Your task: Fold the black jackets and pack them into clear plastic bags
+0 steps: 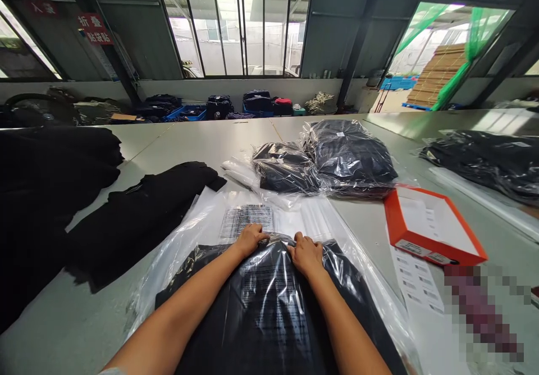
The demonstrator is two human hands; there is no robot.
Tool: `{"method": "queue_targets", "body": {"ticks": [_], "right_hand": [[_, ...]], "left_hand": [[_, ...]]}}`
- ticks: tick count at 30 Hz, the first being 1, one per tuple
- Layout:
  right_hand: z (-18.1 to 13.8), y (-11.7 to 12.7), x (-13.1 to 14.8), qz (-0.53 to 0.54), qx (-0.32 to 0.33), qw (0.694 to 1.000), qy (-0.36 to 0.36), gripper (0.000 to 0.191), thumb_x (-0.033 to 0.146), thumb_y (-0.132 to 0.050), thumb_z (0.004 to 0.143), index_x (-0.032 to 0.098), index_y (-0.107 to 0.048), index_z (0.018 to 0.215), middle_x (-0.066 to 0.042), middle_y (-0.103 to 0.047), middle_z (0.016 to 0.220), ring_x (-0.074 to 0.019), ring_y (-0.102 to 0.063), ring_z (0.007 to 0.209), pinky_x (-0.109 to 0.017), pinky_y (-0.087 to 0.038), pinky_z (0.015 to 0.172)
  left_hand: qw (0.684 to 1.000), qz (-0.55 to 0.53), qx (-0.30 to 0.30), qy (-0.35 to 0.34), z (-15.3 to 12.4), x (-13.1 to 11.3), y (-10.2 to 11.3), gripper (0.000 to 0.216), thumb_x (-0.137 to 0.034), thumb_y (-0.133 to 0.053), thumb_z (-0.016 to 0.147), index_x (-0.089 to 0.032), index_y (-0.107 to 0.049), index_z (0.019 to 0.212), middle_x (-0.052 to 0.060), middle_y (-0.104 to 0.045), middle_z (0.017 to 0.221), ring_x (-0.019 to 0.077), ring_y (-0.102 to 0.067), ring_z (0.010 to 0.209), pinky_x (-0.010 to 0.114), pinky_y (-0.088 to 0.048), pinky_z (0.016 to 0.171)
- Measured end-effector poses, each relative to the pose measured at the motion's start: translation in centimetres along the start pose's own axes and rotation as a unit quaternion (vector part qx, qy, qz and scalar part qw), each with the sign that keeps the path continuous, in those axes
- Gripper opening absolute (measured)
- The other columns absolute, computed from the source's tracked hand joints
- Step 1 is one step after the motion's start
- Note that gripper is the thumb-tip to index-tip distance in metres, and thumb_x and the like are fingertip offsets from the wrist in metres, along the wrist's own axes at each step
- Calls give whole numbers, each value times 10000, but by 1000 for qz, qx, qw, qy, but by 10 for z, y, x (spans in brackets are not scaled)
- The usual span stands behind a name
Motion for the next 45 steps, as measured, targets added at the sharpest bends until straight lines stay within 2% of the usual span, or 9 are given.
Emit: {"method": "queue_targets", "body": {"ticks": [5, 8, 11, 15, 20, 25, 32, 38, 45], "right_hand": [[-4, -20, -25, -54, 105, 986, -114, 576, 543, -301, 871, 195, -490, 1288, -166, -385, 1413, -356, -299, 1308, -649, -125, 993], [-1, -22, -20, -65, 104, 985, -119, 701, 600, -246, 854, 176, -341, 1404, -164, -241, 1487, -354, -151, 1368, -656, -16, 1018], [1, -27, 0, -59, 132, 986, -85, 738, 620, -208, 849, 167, -301, 1423, -153, -284, 1473, -330, -186, 1363, -626, -6, 1041], [2, -23, 14, -66, 133, 982, -116, 780, 630, -256, 833, 83, -386, 1374, -191, -358, 1424, -353, -251, 1333, -604, -44, 1057], [17, -26, 60, -48, 101, 993, -21, 732, 554, -290, 860, 125, -218, 1448, -121, -227, 1500, -292, -151, 1379, -561, -2, 1082], [28, -38, 105, -31, 94, 994, 53, 678, 503, -302, 875, 154, -214, 1450, -117, -251, 1493, -273, -135, 1385, -550, 17, 1081], [27, -48, 120, -12, 112, 992, 54, 729, 628, -257, 839, 228, -234, 1448, -94, -206, 1512, -301, -130, 1384, -545, -126, 1068], [14, -58, 109, -63, 168, 984, -2, 737, 679, -193, 823, 267, -292, 1426, -135, -179, 1514, -333, -97, 1384, -609, -55, 1037], [16, -64, 151, -50, 148, 986, 51, 740, 671, -109, 834, 274, -231, 1447, -95, -151, 1526, -353, -104, 1377, -574, -40, 1052]], "left_hand": [[999, -39, -8, -8, 0, 2, 0, 247, -245, -484, 871, -274, -708, 972, 44, -592, 893, 179, -497, 884, 305, -369, 803], [998, -53, -15, -7, 0, 2, -1, 227, -254, -510, 856, -258, -711, 961, 35, -593, 863, 169, -501, 843, 294, -378, 778], [998, -48, -20, -18, -2, 2, -2, 245, -236, -500, 851, -259, -708, 979, 37, -596, 862, 175, -509, 839, 296, -388, 764], [999, -19, -39, -5, -12, 14, 2, 376, -113, -459, 818, -271, -649, 1102, 50, -608, 974, 182, -528, 913, 308, -403, 808], [995, 5, -52, 86, -31, 56, 12, 422, -69, -473, 784, -247, -611, 1140, 67, -607, 1075, 214, -510, 1042, 386, -364, 938], [990, 24, -43, 135, -44, 82, 12, 410, -37, -434, 796, -269, -632, 1070, 44, -623, 1029, 205, -515, 1055, 502, -209, 1053], [995, 53, -53, 65, -49, 76, 12, 291, -108, -454, 844, -272, -690, 893, 10, -609, 913, 148, -546, 907, 462, -195, 1058], [997, 67, -37, 29, -62, 73, 15, 280, -157, -465, 871, -290, -696, 955, 27, -597, 932, 156, -533, 912, 451, -248, 1007], [997, 62, -38, 37, -76, 78, 17, 279, -160, -443, 873, -264, -692, 948, 45, -606, 958, 182, -533, 963, 436, -287, 987]]}}
Point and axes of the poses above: each hand's wrist, its own z-axis towards the middle knuckle, its own y-axis out of the back of the hand, x = y × z, the point moved 10 cm from there along z, towards the middle knuckle
